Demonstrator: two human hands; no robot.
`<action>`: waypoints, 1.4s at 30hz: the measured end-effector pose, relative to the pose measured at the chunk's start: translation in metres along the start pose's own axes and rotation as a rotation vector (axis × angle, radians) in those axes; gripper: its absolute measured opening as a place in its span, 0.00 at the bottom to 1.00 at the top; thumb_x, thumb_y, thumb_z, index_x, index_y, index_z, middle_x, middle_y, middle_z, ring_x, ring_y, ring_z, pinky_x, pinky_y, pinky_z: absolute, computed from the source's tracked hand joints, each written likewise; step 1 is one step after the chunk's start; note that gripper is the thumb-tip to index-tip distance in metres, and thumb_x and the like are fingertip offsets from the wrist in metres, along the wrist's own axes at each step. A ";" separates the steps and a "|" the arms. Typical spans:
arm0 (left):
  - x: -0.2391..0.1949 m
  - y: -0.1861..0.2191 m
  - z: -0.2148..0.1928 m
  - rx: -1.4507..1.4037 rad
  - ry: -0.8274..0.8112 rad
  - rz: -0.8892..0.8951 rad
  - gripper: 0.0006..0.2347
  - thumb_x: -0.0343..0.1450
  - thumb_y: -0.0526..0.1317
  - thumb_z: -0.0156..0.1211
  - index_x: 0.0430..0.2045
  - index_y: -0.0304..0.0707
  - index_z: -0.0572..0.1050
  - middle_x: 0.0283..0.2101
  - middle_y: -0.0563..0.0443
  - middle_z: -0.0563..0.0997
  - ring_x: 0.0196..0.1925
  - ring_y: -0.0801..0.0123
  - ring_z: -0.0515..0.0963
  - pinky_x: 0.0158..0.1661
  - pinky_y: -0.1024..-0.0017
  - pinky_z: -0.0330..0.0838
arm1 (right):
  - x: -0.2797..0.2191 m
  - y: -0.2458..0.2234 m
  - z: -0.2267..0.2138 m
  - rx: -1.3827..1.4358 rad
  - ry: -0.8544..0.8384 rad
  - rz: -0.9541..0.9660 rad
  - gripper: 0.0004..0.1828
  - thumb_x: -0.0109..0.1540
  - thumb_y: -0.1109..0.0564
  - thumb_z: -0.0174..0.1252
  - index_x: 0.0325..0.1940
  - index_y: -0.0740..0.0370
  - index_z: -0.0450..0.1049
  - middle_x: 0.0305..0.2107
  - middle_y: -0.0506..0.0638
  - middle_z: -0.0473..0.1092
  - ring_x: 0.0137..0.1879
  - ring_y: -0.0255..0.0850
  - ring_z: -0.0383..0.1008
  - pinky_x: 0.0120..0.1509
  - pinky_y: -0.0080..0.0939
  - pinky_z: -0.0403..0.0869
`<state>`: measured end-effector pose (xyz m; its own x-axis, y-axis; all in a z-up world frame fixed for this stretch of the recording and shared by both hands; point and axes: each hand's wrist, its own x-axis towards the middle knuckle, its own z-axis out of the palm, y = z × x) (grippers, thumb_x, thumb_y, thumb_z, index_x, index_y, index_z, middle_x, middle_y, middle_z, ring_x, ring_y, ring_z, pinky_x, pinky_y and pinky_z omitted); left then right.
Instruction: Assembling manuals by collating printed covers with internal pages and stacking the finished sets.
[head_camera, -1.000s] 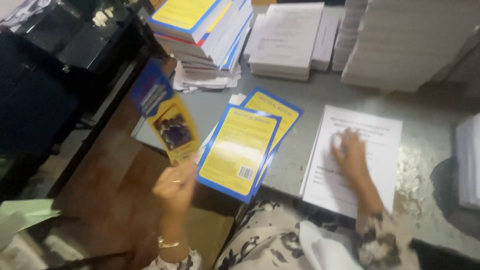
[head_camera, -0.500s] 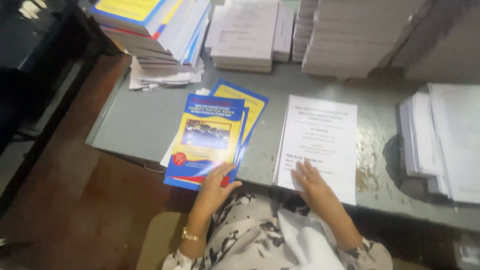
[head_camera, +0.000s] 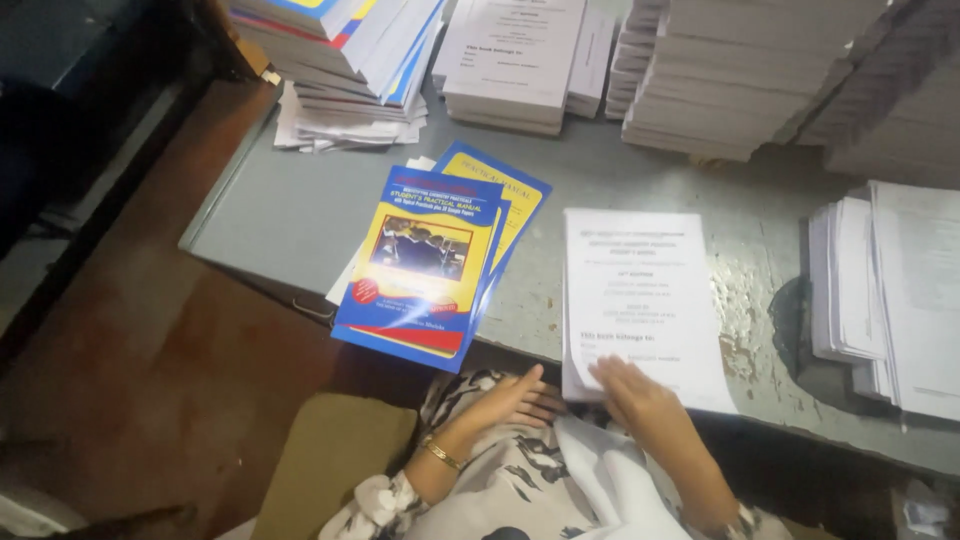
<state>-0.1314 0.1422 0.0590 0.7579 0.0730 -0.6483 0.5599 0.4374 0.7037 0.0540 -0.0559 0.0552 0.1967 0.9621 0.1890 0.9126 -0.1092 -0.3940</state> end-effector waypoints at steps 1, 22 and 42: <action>0.000 -0.001 0.008 0.009 -0.002 0.001 0.33 0.73 0.63 0.41 0.58 0.31 0.73 0.52 0.38 0.83 0.47 0.59 0.85 0.48 0.72 0.82 | -0.017 0.001 0.000 -0.001 0.008 0.003 0.33 0.59 0.58 0.65 0.68 0.50 0.68 0.61 0.56 0.70 0.63 0.52 0.75 0.69 0.53 0.73; 0.024 0.006 0.083 -0.365 -0.052 -0.049 0.20 0.78 0.45 0.52 0.62 0.29 0.70 0.58 0.36 0.80 0.56 0.54 0.82 0.58 0.61 0.78 | -0.055 -0.040 -0.038 1.483 0.775 1.336 0.31 0.65 0.70 0.44 0.74 0.70 0.57 0.67 0.63 0.63 0.67 0.58 0.65 0.71 0.57 0.63; -0.022 0.088 0.000 0.259 0.479 0.749 0.12 0.67 0.32 0.67 0.44 0.37 0.82 0.43 0.50 0.88 0.48 0.66 0.86 0.47 0.72 0.83 | -0.067 0.057 -0.083 0.562 0.586 0.926 0.26 0.56 0.59 0.69 0.58 0.70 0.78 0.49 0.62 0.77 0.57 0.50 0.74 0.67 0.47 0.69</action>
<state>-0.0990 0.1793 0.1351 0.7650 0.6439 -0.0080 0.0810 -0.0838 0.9932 0.1223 -0.1469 0.0944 0.9509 0.3055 -0.0492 0.0911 -0.4283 -0.8990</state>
